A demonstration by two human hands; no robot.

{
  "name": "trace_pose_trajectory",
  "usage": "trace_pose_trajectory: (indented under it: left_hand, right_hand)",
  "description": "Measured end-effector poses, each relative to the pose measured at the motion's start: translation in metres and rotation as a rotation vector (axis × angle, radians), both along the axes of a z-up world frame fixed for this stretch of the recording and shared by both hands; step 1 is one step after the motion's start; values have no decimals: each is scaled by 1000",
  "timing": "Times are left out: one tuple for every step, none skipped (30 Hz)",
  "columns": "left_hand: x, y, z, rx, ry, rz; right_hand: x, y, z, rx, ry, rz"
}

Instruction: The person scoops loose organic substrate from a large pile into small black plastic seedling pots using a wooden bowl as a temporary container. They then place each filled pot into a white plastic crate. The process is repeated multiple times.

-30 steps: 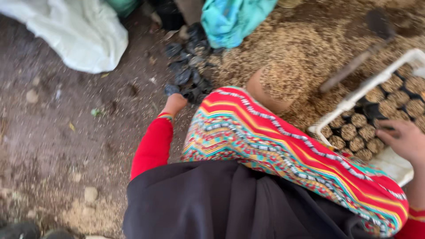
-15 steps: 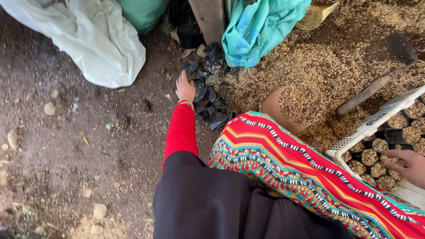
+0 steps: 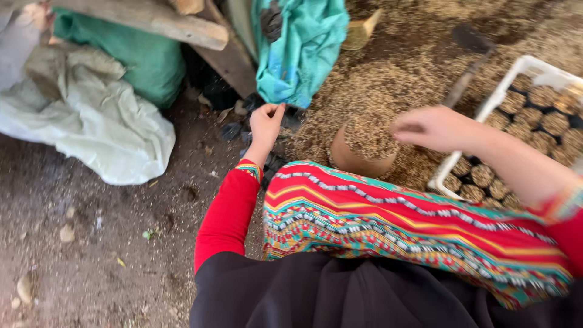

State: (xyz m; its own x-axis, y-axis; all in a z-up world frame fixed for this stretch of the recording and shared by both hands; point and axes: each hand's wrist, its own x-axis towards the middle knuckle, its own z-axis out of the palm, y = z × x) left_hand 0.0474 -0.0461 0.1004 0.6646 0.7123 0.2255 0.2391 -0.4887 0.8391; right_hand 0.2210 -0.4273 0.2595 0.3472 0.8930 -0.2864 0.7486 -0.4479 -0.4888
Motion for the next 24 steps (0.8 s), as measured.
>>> trace_pose_trajectory:
  left_hand:
    - [12, -13, 26, -4, -19, -72]
    - [24, -26, 50, 19, -24, -151]
    - [33, -36, 72, 45, -26, -227]
    - [43, -48, 90, 71, -30, -303]
    - [52, -60, 105, 84, -40, -348]
    - [62, -71, 117, 97, -50, -393]
    - [70, -82, 126, 109, -58, -435]
    - [78, -92, 130, 107, -67, -447]
    - [86, -102, 132, 104, -76, -455]
    - [94, -111, 132, 100, -84, -462]
    - [102, -121, 129, 87, -94, -445]
    - [111, -130, 125, 74, -103, -429]
    - [118, -139, 119, 61, -115, -411]
    - [121, -147, 111, 15, -148, -385]
    - [124, -155, 103, -31, -184, -360]
    - [128, -161, 97, -79, -218, -335]
    - [131, -166, 91, -150, -225, -350]
    - [134, -171, 86, -221, -231, -365]
    - [130, -175, 80, -294, -225, -374]
    - [126, -180, 76, -344, -236, -405]
    - [128, -181, 78, -387, -258, -439]
    - [129, -182, 82, -430, -279, -472]
    - [129, -183, 86, -406, -285, -486]
    - [128, -183, 91, -383, -291, -498]
  right_hand:
    - [-9, 23, 11, 32, 94, -70]
    - [-18, 44, 19, -41, 144, -189]
    - [-26, 63, 24, 10, 221, -290]
    - [-30, 78, 28, 75, 316, -358]
    - [-30, 90, 30, 140, 396, -446]
    - [-29, 98, 30, 208, 476, -533]
    - [-25, 102, 29, 245, 510, -603]
    - [-19, 104, 27, 283, 543, -672]
    - [-13, 102, 23, 319, 578, -738]
    - [-7, 97, 19, 338, 561, -770]
    - [-1, 90, 15, 357, 544, -800]
    - [2, 83, 10, 376, 526, -829]
    - [5, 76, 6, 392, 514, -824]
    - [6, 69, 3, 408, 502, -818]
    - [9, 63, 2, 423, 487, -813]
    - [11, 58, 1, 407, 454, -802]
    - [12, 53, 0, 386, 423, -792]
    - [13, 49, -1, 365, 391, -781]
    - [11, 48, -6, 364, 371, -798]
    - [8, 48, -9, 363, 350, -815]
    - [10, 49, -10, 372, 321, -828]
    - [10, 50, -10, 408, 380, -811]
    - [12, 50, -10, 440, 435, -793]
    - [14, 48, -10, 473, 491, -774]
